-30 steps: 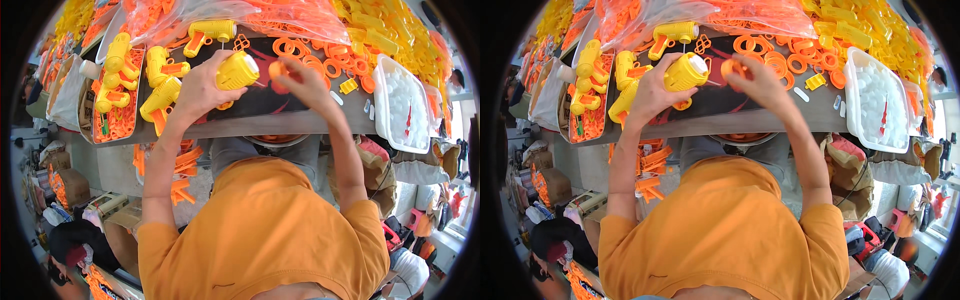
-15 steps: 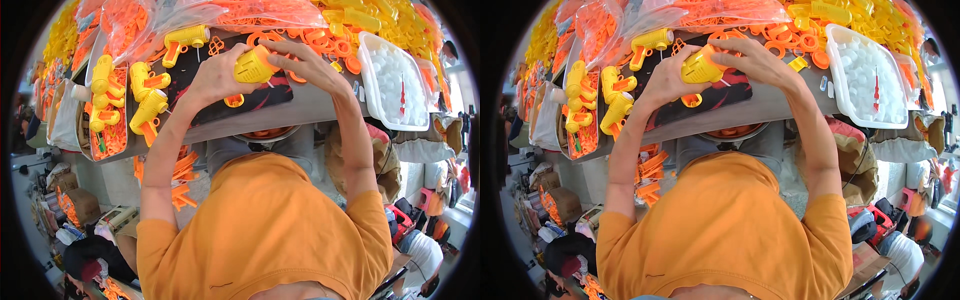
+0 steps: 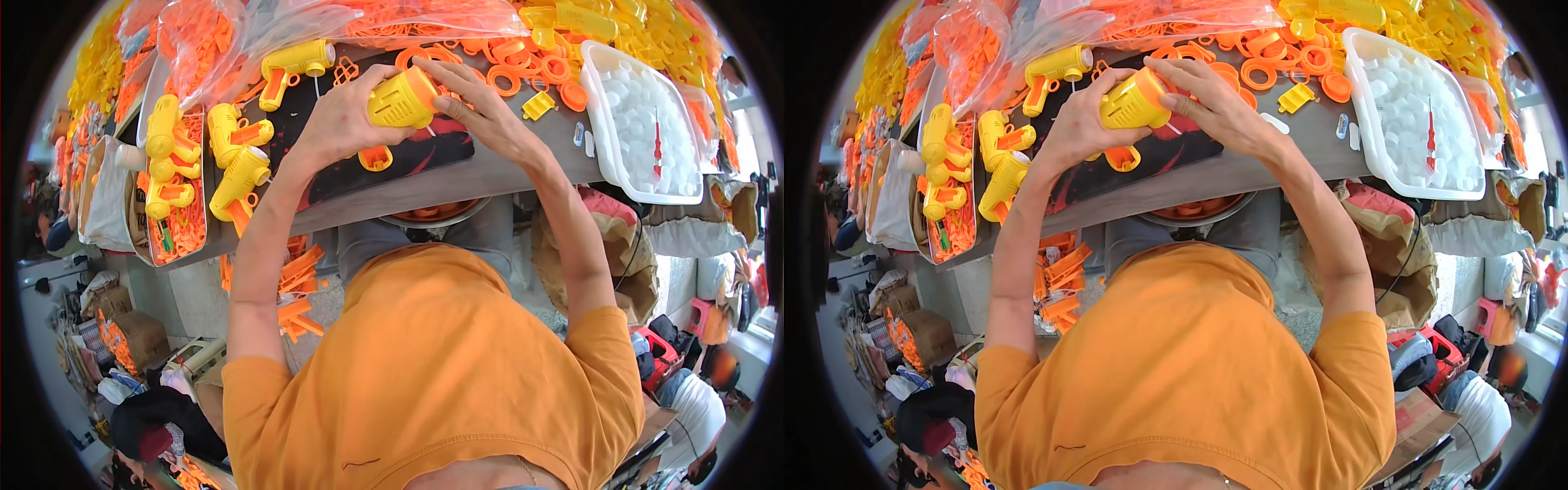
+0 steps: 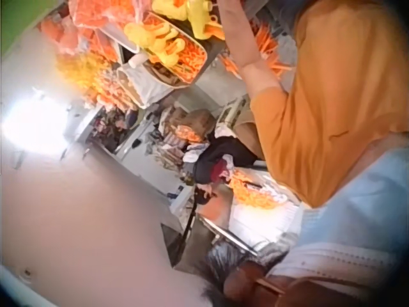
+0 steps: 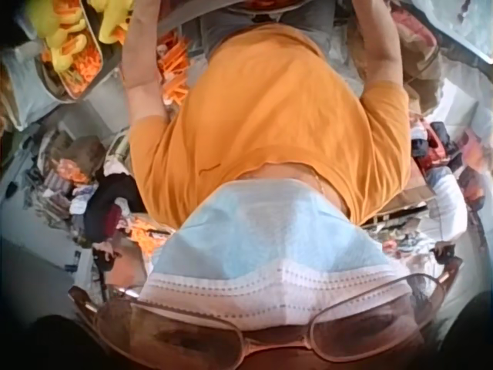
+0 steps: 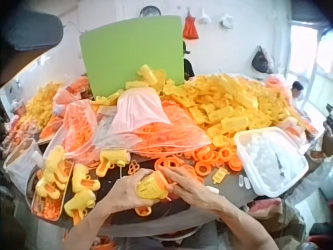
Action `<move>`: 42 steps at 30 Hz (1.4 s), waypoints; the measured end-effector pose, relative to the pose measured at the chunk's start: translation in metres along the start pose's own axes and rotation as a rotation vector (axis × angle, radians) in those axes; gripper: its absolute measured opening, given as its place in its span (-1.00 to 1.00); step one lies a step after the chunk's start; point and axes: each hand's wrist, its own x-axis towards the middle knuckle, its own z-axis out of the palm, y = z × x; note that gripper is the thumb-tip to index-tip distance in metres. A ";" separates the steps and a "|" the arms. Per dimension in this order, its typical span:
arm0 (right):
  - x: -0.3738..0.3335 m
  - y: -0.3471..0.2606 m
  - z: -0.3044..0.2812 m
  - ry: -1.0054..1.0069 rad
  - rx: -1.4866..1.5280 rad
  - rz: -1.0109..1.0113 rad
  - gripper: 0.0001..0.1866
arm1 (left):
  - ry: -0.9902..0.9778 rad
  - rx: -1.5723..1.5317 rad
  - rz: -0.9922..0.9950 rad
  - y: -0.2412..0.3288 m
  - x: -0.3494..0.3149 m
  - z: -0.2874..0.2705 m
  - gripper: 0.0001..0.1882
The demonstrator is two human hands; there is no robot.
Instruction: Assembling yellow plastic toy guns by snapping on orange components at a factory workbench.
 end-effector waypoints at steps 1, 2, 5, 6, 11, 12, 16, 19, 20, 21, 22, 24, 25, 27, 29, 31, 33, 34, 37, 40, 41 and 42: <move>-0.002 0.000 -0.001 0.009 -0.010 0.007 -0.45 | -0.005 -0.006 0.013 0.005 0.003 -0.001 -0.23; -0.005 -0.001 0.000 0.035 -0.041 -0.002 -0.45 | -0.006 -0.029 -0.005 0.013 0.003 -0.004 -0.21; -0.009 -0.007 0.011 0.054 0.224 0.073 -0.48 | 0.016 -0.066 0.086 0.015 -0.005 -0.001 -0.15; -0.008 -0.013 0.014 0.137 0.339 0.065 -0.48 | 0.027 -0.034 0.139 0.016 -0.010 -0.001 -0.17; 0.015 -0.029 0.018 0.047 0.411 0.068 -0.53 | -0.017 0.126 0.255 0.030 -0.020 0.009 -0.21; 0.012 -0.030 0.021 0.013 0.357 0.075 -0.58 | -0.007 0.112 0.296 0.030 -0.023 0.008 -0.25; 0.003 -0.028 0.032 0.109 0.218 -0.094 -0.68 | -0.030 0.120 0.381 0.028 -0.027 0.011 -0.30; 0.005 -0.030 0.033 0.125 0.226 -0.106 -0.67 | -0.012 0.083 0.324 0.028 -0.024 0.010 -0.30; 0.005 -0.030 0.035 0.148 0.264 -0.050 -0.66 | -0.009 0.063 0.319 0.028 -0.021 0.009 -0.28; 0.006 -0.030 0.038 0.170 0.301 0.006 -0.65 | 0.001 0.071 0.318 0.025 -0.023 0.007 -0.28; 0.007 -0.035 0.039 0.177 0.284 -0.002 -0.63 | -0.009 0.072 0.335 0.022 -0.025 0.008 -0.25; 0.017 -0.043 0.038 0.110 0.281 0.016 -0.62 | -0.009 0.078 0.347 0.021 -0.033 0.005 -0.22; 0.024 -0.045 0.036 0.057 0.279 0.042 -0.60 | 0.013 0.043 0.270 0.022 -0.038 0.002 -0.19; 0.033 -0.034 0.024 0.044 0.319 0.402 -0.62 | 0.037 0.010 0.191 0.018 -0.053 -0.004 -0.16; 0.046 0.006 -0.014 0.077 -0.313 0.453 -0.64 | 0.240 -0.576 -0.068 0.009 -0.074 -0.010 -0.13; 0.050 0.057 -0.038 0.090 -0.638 0.372 -0.68 | 0.227 -0.999 -0.264 0.007 -0.092 -0.027 -0.19; 0.060 0.089 -0.031 0.008 -0.790 0.413 -0.70 | 0.305 -1.153 -0.330 -0.008 -0.112 -0.022 -0.24; 0.065 0.100 -0.026 -0.073 -0.941 0.463 -0.71 | 0.319 -1.151 -0.333 -0.007 -0.117 -0.016 -0.24; 0.077 0.115 -0.015 0.008 -0.824 0.487 -0.73 | 0.485 -1.570 -0.223 -0.003 -0.123 0.004 -0.30; 0.069 0.136 -0.035 0.039 -0.703 0.446 -0.75 | 0.498 -1.710 -0.288 -0.010 -0.133 0.012 -0.36; 0.068 0.137 -0.040 0.042 -0.714 0.398 -0.75 | 0.506 -1.712 -0.290 -0.014 -0.136 0.013 -0.36; 0.066 0.139 -0.046 0.019 -0.658 0.397 -0.69 | 0.417 -1.781 -0.235 -0.020 -0.137 0.014 -0.36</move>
